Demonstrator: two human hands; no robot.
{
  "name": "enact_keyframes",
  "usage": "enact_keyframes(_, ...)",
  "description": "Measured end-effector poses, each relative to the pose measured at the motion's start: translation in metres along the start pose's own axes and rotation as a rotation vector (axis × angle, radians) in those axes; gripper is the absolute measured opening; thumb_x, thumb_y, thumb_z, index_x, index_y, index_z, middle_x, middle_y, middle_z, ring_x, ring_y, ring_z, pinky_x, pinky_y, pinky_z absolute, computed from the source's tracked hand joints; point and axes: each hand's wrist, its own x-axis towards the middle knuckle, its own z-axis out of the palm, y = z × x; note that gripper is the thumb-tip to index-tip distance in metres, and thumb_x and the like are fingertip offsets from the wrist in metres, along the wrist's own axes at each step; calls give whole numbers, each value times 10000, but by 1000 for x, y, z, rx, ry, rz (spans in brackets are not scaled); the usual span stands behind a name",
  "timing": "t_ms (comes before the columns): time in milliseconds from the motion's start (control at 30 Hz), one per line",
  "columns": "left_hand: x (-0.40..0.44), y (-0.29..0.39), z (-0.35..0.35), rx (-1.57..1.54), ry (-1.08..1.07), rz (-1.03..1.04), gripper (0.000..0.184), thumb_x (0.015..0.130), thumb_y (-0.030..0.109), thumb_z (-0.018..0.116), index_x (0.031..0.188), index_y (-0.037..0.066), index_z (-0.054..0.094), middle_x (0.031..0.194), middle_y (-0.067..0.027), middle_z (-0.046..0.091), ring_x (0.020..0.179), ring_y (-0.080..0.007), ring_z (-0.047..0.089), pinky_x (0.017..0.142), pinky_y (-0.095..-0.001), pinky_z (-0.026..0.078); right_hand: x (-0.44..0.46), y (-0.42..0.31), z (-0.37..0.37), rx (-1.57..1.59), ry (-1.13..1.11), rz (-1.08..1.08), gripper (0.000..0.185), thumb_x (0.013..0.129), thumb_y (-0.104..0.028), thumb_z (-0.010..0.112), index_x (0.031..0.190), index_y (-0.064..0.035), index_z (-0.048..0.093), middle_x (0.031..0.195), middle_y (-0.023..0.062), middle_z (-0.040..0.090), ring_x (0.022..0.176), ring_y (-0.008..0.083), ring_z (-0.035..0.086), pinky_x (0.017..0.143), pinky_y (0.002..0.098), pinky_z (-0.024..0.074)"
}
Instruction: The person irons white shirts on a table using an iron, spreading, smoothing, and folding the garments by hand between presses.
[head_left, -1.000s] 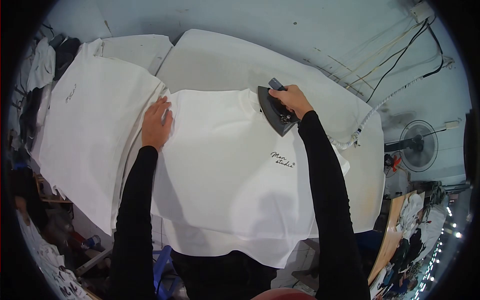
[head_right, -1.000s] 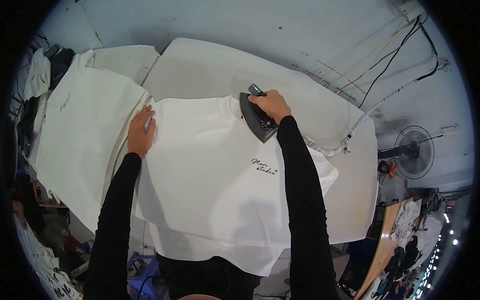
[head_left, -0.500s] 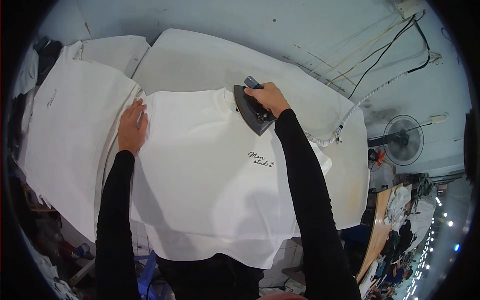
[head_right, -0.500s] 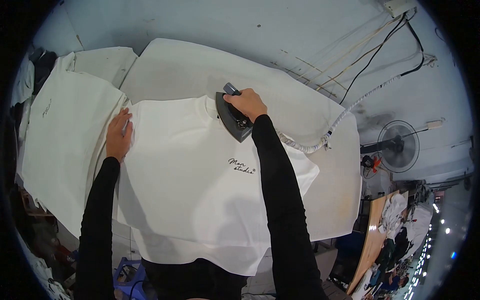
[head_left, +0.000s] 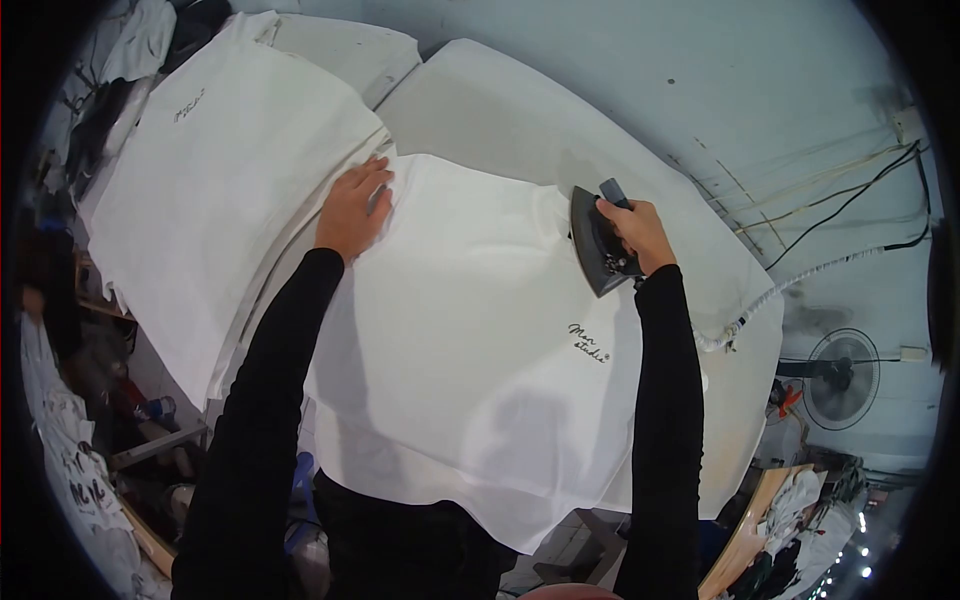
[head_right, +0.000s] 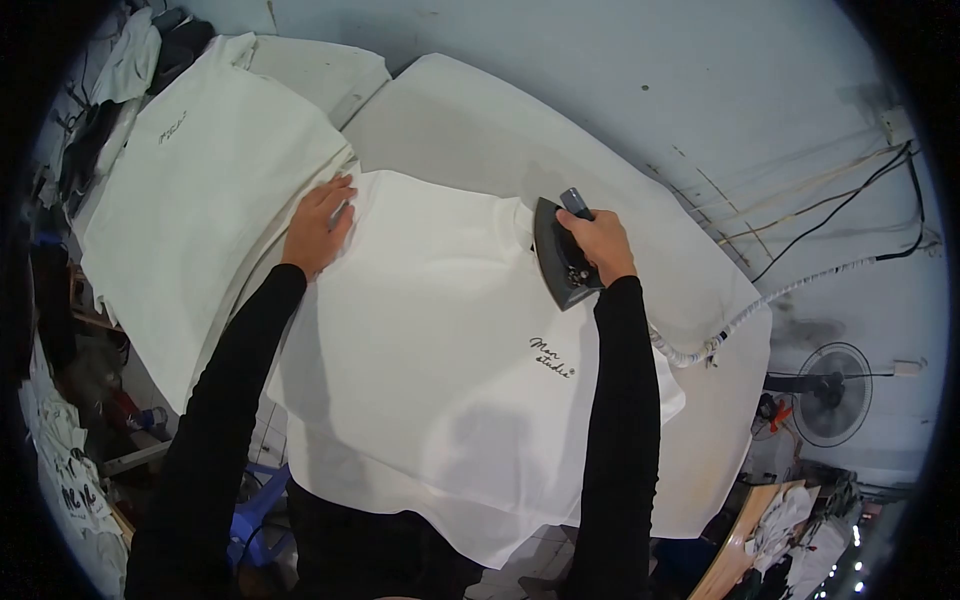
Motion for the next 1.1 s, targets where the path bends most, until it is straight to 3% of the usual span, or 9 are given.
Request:
enact_keyframes(433, 1, -3, 4, -20, -13, 9, 277, 1021, 117, 711, 1286, 65, 768, 1511, -122, 729, 1474, -361, 616, 1242, -489, 469, 9, 12, -8, 32, 63, -2, 513, 927, -446, 855, 889, 56, 757, 654, 30, 609, 517, 152, 538, 502, 371, 361)
enact_keyframes(633, 2, -3, 4, -29, -25, 10, 290, 1015, 87, 706, 1295, 42, 767, 1513, -152, 725, 1469, -387, 619, 1242, -492, 468, 16, 42, -38, -27, 91, 62, 571, 968, -516, 838, 871, 38, 741, 666, 41, 622, 527, 158, 544, 519, 377, 375)
enact_keyframes(733, 2, -1, 1, -43, -41, 13, 293, 1020, 82, 697, 1303, 38, 762, 1512, -170, 723, 1465, -405, 618, 1244, -502, 463, 18, 77, -63, -38, 82, 21, 650, 992, -619, 795, 860, 14, 733, 659, 48, 610, 515, 145, 521, 501, 380, 366)
enact_keyframes(833, 2, -1, 1, -22, -62, 14, 291, 1025, 89, 695, 1304, 39, 761, 1522, -172, 716, 1470, -403, 616, 1240, -498, 466, 17, 100, -97, 131, 63, 150, 823, 997, -785, 671, 947, 27, 794, 770, 153, 729, 657, 257, 698, 623, 432, 518)
enact_keyframes(933, 6, -6, 3, -96, -88, 5, 359, 995, 23, 739, 1353, 45, 760, 1556, -173, 693, 1512, -380, 591, 1262, -472, 450, 18, 126, -114, -241, 290, 117, 1012, 978, -919, 519, 1116, 33, 837, 1026, 270, 821, 999, 418, 803, 908, 501, 599)
enact_keyframes(967, 1, -8, 4, -111, -100, -2, 383, 990, 1, 749, 1370, 47, 760, 1565, -175, 687, 1527, -370, 583, 1273, -457, 441, 16, 128, -113, -358, 388, 110, 1063, 975, -944, 453, 1278, 4, 825, 1259, 315, 796, 1282, 497, 727, 1127, 527, 532)
enact_keyframes(1067, 9, -6, 7, -351, -134, -187, 398, 967, 21, 766, 1364, 48, 763, 1562, -170, 684, 1505, -394, 594, 1263, -505, 442, 22, 130, -122, -427, 420, 147, 1013, 992, -916, 465, 1281, -14, 824, 1244, 290, 809, 1217, 472, 764, 1081, 524, 569)
enact_keyframes(1100, 18, 4, 13, -294, -119, -76, 398, 974, 28, 763, 1371, 48, 760, 1561, -175, 682, 1515, -395, 585, 1274, -510, 429, 25, 131, -126, -446, 427, 149, 1002, 999, -912, 461, 1270, -20, 828, 1235, 279, 814, 1202, 463, 772, 1067, 528, 577)
